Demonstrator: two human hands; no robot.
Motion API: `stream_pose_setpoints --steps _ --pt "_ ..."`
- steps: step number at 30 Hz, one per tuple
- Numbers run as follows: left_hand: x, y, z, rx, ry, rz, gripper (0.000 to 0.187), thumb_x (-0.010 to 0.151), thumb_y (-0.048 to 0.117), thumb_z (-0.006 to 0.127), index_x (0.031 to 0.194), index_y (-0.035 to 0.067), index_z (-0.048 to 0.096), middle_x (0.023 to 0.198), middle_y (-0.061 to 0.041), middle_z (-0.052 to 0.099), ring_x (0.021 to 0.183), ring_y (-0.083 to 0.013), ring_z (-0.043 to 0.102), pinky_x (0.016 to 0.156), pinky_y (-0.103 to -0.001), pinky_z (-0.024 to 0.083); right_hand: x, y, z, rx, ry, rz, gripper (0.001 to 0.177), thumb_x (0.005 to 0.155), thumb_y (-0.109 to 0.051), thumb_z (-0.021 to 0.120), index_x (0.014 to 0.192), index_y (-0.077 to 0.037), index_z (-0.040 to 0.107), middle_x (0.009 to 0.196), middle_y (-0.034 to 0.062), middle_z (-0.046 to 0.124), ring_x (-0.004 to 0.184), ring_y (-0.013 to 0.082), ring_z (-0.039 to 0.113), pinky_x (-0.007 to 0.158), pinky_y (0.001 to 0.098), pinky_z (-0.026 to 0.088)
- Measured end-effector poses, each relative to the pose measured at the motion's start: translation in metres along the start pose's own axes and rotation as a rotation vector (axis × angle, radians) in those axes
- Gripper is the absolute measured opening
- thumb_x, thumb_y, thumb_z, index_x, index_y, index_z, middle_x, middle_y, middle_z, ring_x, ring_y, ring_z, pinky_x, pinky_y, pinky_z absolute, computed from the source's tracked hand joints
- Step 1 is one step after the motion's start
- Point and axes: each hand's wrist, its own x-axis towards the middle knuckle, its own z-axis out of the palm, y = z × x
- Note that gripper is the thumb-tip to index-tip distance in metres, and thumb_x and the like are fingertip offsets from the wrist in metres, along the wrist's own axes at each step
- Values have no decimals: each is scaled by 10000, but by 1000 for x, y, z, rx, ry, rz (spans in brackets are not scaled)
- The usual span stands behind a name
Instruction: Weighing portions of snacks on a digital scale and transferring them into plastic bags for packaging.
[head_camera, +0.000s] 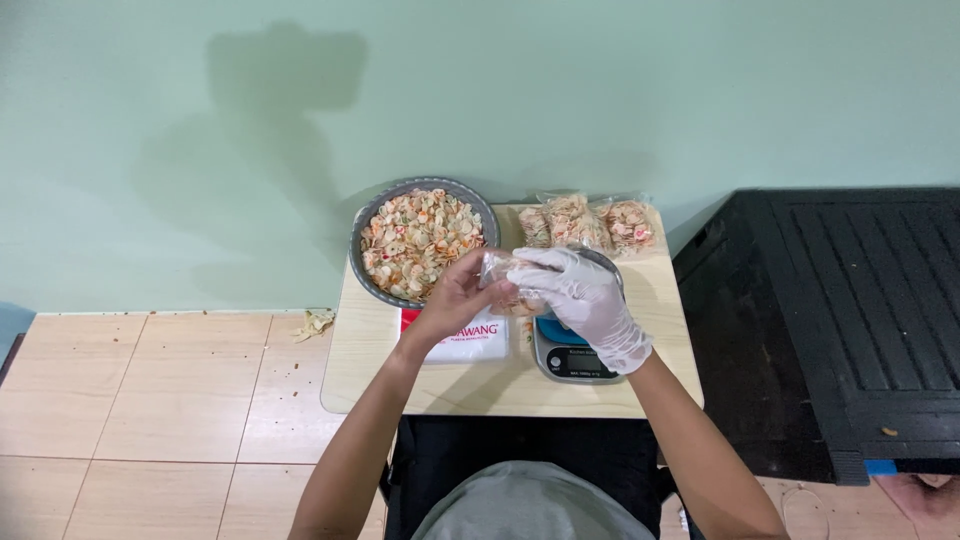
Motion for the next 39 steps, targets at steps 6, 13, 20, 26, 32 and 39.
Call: stream_pose_setpoints --steps 6,13,20,26,32,39 --pt "-8 -10 -10 37 9 -23 428 889 58 781 1294 35 646 1082 -105 734 923 -141 677 793 -288 626 -5 9 -25 -90 -418 14 489 779 76 629 1189 -152 770 1376 120 677 1256 332 627 1030 443 507" --pt "-5 -22 -2 109 67 4 299 928 120 764 1212 63 688 1004 -122 774 871 -132 692 747 -287 631 3 6 -15 -197 -451 485 663 843 -299 756 1468 -211 553 1435 55 630 1329 294 551 1116 450 443" --pt "-13 2 1 32 44 -27 723 664 41 945 1303 43 607 1095 -80 724 986 -165 676 892 -299 601 -5 7 1 -44 -149 455 291 874 -225 814 1161 -193 787 1112 49 797 1109 217 717 964 341 549" --pt "-12 9 12 63 72 -8 524 732 34 919 1197 54 679 1021 -60 731 988 -131 659 890 -277 585 3 8 -6 -64 -169 351 344 827 -179 841 1162 -137 775 1150 92 770 1124 261 699 970 373 535" --pt "-13 -2 6 36 70 5 464 761 7 890 1171 63 680 1060 -64 709 1047 -151 628 957 -312 536 6 -23 -5 66 -243 632 416 862 -105 777 1274 -124 724 1249 93 756 1122 189 693 970 359 546" --pt "-11 -10 11 64 102 -3 520 737 59 919 1187 43 657 1041 -52 670 1020 -146 617 950 -306 529 3 18 1 -11 -257 664 480 797 -125 828 1260 -206 730 952 89 801 456 134 667 368 161 497"
